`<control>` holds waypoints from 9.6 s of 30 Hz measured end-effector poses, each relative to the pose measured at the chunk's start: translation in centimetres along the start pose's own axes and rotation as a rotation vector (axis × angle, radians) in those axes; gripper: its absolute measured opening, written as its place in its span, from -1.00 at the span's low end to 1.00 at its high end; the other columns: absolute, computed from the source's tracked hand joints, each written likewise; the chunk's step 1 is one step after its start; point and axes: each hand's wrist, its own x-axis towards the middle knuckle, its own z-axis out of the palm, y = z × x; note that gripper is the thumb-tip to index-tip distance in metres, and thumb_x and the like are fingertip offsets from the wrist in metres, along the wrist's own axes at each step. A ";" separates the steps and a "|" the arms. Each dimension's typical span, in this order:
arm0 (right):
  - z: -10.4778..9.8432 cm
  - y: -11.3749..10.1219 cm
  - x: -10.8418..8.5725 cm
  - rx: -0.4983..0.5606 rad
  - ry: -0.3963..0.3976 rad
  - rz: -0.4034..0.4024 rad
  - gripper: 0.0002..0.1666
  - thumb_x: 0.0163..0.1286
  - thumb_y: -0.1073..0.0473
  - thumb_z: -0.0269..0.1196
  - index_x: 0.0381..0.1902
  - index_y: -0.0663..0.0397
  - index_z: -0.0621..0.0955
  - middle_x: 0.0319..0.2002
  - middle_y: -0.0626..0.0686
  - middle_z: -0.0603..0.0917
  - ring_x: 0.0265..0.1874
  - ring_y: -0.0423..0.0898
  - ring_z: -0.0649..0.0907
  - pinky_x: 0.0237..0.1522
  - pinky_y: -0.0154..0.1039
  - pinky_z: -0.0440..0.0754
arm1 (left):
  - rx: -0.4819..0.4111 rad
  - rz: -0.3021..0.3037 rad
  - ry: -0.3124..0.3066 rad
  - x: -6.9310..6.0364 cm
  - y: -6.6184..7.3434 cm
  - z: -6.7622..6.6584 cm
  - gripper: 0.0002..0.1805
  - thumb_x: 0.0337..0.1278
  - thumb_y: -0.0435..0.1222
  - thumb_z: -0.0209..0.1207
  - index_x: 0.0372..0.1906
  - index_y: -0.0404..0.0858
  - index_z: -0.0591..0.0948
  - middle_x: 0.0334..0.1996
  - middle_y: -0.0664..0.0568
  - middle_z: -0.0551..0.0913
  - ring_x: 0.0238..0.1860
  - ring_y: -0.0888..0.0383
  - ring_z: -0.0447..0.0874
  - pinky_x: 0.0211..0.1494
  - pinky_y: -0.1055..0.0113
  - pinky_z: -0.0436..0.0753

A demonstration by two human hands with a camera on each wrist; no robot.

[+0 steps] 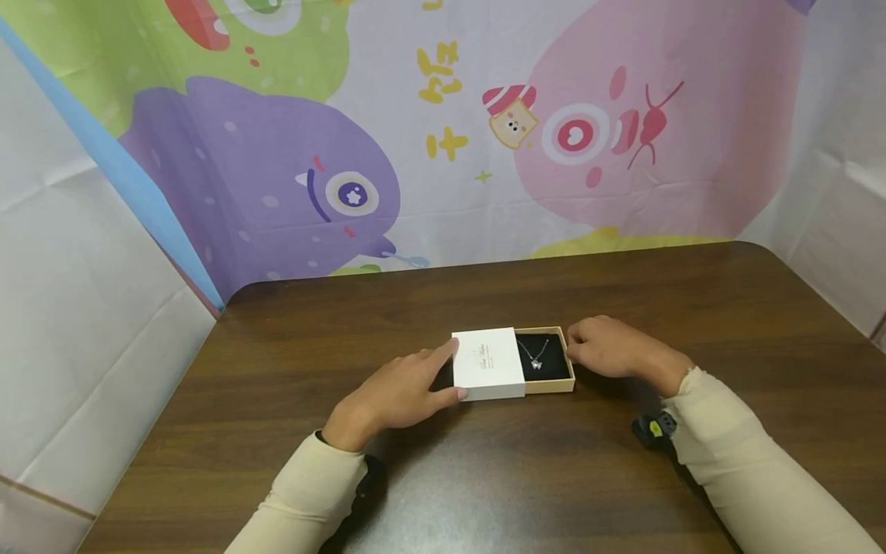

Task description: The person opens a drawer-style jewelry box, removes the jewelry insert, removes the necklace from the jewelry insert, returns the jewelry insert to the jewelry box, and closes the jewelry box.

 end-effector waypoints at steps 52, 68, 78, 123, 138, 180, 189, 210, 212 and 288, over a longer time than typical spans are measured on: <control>-0.2 0.9 -0.2 0.036 -0.023 0.027 -0.69 0.38 0.17 0.11 -0.61 -0.04 0.46 -0.62 -0.10 0.38 -0.60 -0.15 0.38 -0.48 -0.22 0.34 | 0.003 0.002 0.006 0.0 0.1 -0.1 -0.16 0.35 0.08 0.18 0.56 -0.23 0.19 0.30 -0.19 0.51 0.27 -0.06 0.51 0.28 0.01 0.45; -0.4 1.1 -0.2 0.069 -0.035 0.042 -0.69 0.38 0.16 0.12 -0.60 -0.04 0.46 -0.62 -0.11 0.38 -0.60 -0.15 0.38 -0.49 -0.22 0.34 | 0.000 0.001 0.006 0.0 0.1 -0.1 -0.16 0.35 0.09 0.18 0.56 -0.21 0.19 0.32 -0.18 0.49 0.28 -0.06 0.50 0.29 0.01 0.44; -0.4 1.3 -0.2 0.065 -0.025 0.031 -0.68 0.39 0.15 0.13 -0.62 -0.04 0.46 -0.62 -0.11 0.38 -0.60 -0.16 0.39 -0.49 -0.22 0.34 | 0.000 -0.007 -0.001 0.1 0.1 -0.1 -0.15 0.36 0.09 0.18 0.56 -0.21 0.18 0.33 -0.18 0.48 0.30 -0.07 0.48 0.31 0.00 0.43; -0.6 1.7 -0.4 0.077 -0.014 0.036 -0.68 0.41 0.18 0.09 -0.60 -0.02 0.49 -0.62 -0.09 0.41 -0.61 -0.14 0.40 -0.49 -0.21 0.35 | 0.001 -0.005 0.001 0.0 0.1 0.0 -0.15 0.35 0.10 0.18 0.56 -0.21 0.18 0.35 -0.18 0.46 0.31 -0.05 0.47 0.31 0.01 0.43; -0.7 1.8 -0.5 0.077 -0.003 0.024 -0.68 0.41 0.18 0.11 -0.60 -0.03 0.48 -0.63 -0.11 0.39 -0.61 -0.15 0.39 -0.48 -0.21 0.34 | 0.007 -0.012 -0.003 0.1 0.1 0.0 -0.13 0.35 0.12 0.17 0.57 -0.19 0.16 0.35 -0.17 0.46 0.32 -0.04 0.47 0.32 0.01 0.42; -1.4 0.8 -0.6 -0.014 0.080 0.042 -0.89 0.29 0.09 0.26 -0.34 -0.03 0.56 -0.53 -0.12 0.53 -0.55 -0.14 0.48 -0.44 -0.18 0.42 | 0.000 -0.012 -0.006 0.2 0.0 0.0 -0.12 0.35 0.13 0.16 0.58 -0.19 0.15 0.38 -0.17 0.43 0.34 -0.06 0.44 0.33 0.00 0.41; -1.6 -0.4 -0.8 -0.073 -0.006 0.054 -0.77 0.33 0.01 0.27 -0.19 0.03 0.61 -0.61 -0.24 0.61 -0.53 -0.19 0.57 -0.31 -0.07 0.54 | -0.001 -0.014 -0.012 0.2 -0.1 0.1 -0.12 0.35 0.13 0.16 0.58 -0.21 0.15 0.38 -0.17 0.42 0.35 -0.06 0.43 0.34 0.00 0.41; -1.4 -1.2 -0.8 -0.138 -0.076 0.088 -0.65 0.23 -0.02 0.38 -0.14 0.10 0.71 -0.28 -0.07 0.69 -0.41 -0.15 0.59 -0.22 0.01 0.61 | -0.004 -0.011 -0.004 0.1 0.0 0.1 -0.14 0.36 0.12 0.16 0.57 -0.20 0.16 0.39 -0.16 0.41 0.36 -0.06 0.42 0.35 0.01 0.39; -1.5 -1.2 -0.8 -0.130 -0.084 0.094 -0.64 0.23 -0.02 0.39 -0.13 0.11 0.72 -0.28 -0.07 0.70 -0.40 -0.15 0.60 -0.21 0.01 0.61 | -0.003 -0.014 -0.005 0.1 0.0 0.1 -0.14 0.36 0.12 0.16 0.57 -0.20 0.16 0.40 -0.16 0.41 0.36 -0.06 0.42 0.36 0.01 0.39; -1.6 -0.6 -1.1 -0.123 0.215 -0.022 -0.97 0.41 0.16 0.28 -0.27 -0.04 0.63 -0.32 -0.07 0.60 -0.33 -0.09 0.58 -0.31 0.00 0.54 | 0.002 -0.019 -0.012 0.0 0.1 0.1 -0.13 0.36 0.12 0.16 0.58 -0.19 0.15 0.39 -0.17 0.42 0.35 -0.05 0.43 0.35 0.01 0.39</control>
